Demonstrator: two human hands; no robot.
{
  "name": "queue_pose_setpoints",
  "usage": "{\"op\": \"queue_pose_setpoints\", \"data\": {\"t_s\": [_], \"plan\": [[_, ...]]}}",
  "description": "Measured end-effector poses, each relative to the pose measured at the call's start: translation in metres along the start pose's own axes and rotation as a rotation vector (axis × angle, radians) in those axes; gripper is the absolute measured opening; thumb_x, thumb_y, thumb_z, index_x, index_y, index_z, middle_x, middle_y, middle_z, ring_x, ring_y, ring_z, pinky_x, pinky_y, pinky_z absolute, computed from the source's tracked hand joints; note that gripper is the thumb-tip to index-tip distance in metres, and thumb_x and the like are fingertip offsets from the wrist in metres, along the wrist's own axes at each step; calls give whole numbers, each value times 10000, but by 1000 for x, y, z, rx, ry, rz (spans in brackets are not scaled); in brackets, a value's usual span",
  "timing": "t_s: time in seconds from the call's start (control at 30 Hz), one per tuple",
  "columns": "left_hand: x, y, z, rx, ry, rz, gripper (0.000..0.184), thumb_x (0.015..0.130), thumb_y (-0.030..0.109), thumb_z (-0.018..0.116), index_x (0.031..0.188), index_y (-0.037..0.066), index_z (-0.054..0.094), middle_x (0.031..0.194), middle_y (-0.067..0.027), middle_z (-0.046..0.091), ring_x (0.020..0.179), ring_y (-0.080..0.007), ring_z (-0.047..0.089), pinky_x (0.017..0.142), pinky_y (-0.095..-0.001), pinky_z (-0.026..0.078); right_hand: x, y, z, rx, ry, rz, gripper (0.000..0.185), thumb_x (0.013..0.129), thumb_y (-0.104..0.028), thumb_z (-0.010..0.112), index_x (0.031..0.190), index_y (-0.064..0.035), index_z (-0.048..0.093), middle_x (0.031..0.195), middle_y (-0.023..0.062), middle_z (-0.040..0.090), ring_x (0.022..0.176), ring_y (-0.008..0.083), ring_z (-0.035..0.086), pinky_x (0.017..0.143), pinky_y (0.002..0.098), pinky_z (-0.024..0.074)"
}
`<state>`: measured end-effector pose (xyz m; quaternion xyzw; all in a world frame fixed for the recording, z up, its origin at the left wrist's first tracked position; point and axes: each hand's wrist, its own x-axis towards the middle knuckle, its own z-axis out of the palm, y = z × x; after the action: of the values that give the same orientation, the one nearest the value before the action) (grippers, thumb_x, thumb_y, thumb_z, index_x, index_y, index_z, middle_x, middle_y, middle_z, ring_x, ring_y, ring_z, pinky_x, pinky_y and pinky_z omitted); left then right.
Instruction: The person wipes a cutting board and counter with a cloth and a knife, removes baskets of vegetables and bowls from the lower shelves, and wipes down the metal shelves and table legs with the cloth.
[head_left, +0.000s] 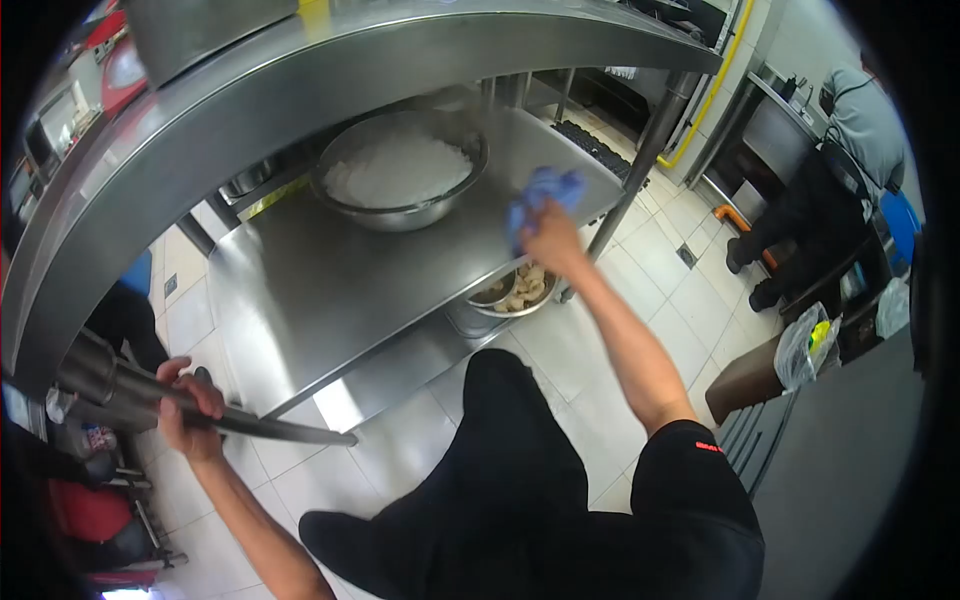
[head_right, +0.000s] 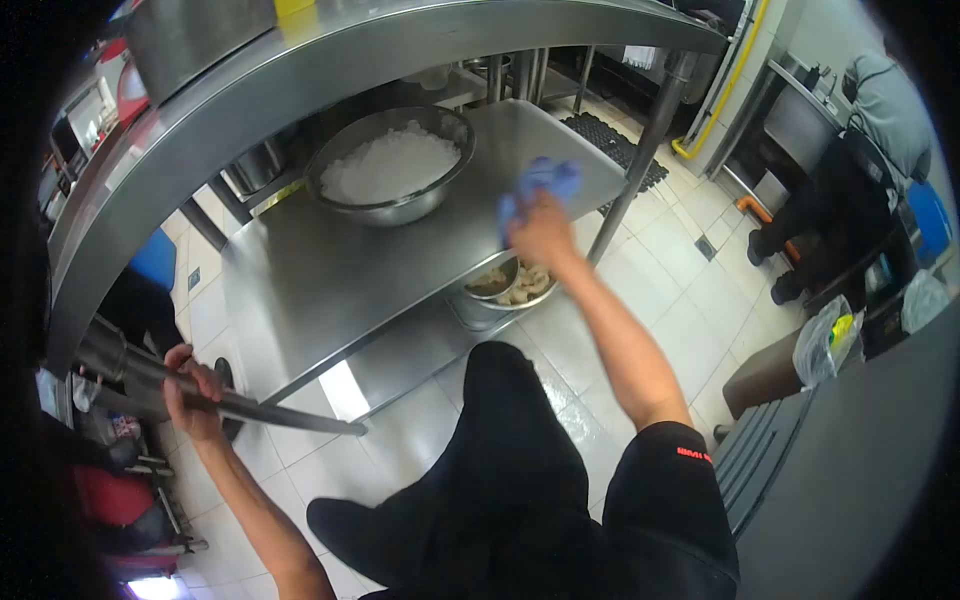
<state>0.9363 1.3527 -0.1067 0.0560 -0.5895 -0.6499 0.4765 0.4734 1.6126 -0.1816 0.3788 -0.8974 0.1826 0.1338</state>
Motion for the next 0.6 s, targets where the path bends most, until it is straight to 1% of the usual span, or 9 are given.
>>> {"op": "queue_pose_setpoints", "data": {"t_s": [0.2, 0.27, 0.3, 0.33, 0.4, 0.43, 0.5, 0.53, 0.6], "plan": [[-1, -1, -16, 30, -27, 14, 525, 868, 379, 554, 1126, -64, 445, 583, -48, 454, 469, -125, 444, 454, -253, 389, -117, -310, 57, 510, 92, -602, 365, 773, -148, 534, 1104, 3, 568, 1267, 255, 468, 1169, 423, 440, 1018, 487, 334], [-1, -6, -30, 51, -14, 1, 537, 877, 411, 529, 1122, -59, 441, 573, -42, 444, 467, -131, 441, 457, -258, 390, -144, -379, 75, 637, 175, -738, 318, 750, -110, 557, 1045, 3, 595, 1240, 248, 490, 1143, 429, 456, 1009, 508, 334], [2, -10, -38, 90, 1, 4, 538, 884, 423, 515, 1117, -56, 440, 574, -40, 439, 469, -133, 440, 457, -260, 388, -145, -386, 74, 652, 196, -735, 317, 745, -79, 547, 1050, -16, 604, 1283, 252, 468, 1174, 428, 443, 1031, 512, 317], [5, -8, -34, 69, -28, 1, 528, 891, 425, 500, 1111, -52, 442, 577, -37, 435, 472, -133, 436, 460, -260, 387, -139, -360, 63, 689, 285, -894, 300, 765, -85, 540, 1052, -14, 593, 1256, 229, 491, 1123, 402, 477, 994, 488, 354], [-1, -13, -45, 19, -63, -40, 485, 908, 418, 471, 1098, -27, 450, 576, -29, 419, 471, -127, 418, 471, -254, 383, -127, -284, 21, 858, 297, -1019, 271, 810, -111, 535, 1061, -20, 582, 1184, 193, 539, 1045, 360, 524, 934, 448, 407], [-1, -12, -36, -20, 12, -47, 461, 914, 418, 461, 1098, -4, 453, 586, -26, 421, 488, -117, 413, 477, -246, 376, -109, -244, 21, 834, 197, -987, 265, 833, -164, 536, 1062, -40, 588, 1099, 175, 558, 988, 338, 543, 889, 424, 427], [-1, -11, -38, -7, 12, -23, 440, 921, 416, 448, 1097, 13, 452, 612, -24, 428, 510, -103, 415, 478, -240, 368, -74, -163, 21, 769, 8, -912, 272, 880, -271, 540, 1064, -80, 601, 929, 139, 595, 874, 295, 579, 799, 375, 465], [2, -10, -40, -9, -48, -25, 428, 924, 412, 445, 1092, 18, 451, 623, -23, 430, 514, -97, 413, 478, -236, 364, -68, -112, 10, 654, -19, -618, 327, 851, -339, 564, 1036, -74, 611, 931, 139, 596, 881, 291, 578, 791, 374, 457], [-1, -7, -35, 14, -91, -14, 402, 929, 402, 438, 1075, 28, 449, 638, -18, 424, 512, -86, 404, 478, -227, 356, -37, 5, 16, 409, 184, -495, 296, 818, -237, 571, 1078, -98, 599, 1019, 153, 577, 967, 322, 546, 855, 408, 429]]}}
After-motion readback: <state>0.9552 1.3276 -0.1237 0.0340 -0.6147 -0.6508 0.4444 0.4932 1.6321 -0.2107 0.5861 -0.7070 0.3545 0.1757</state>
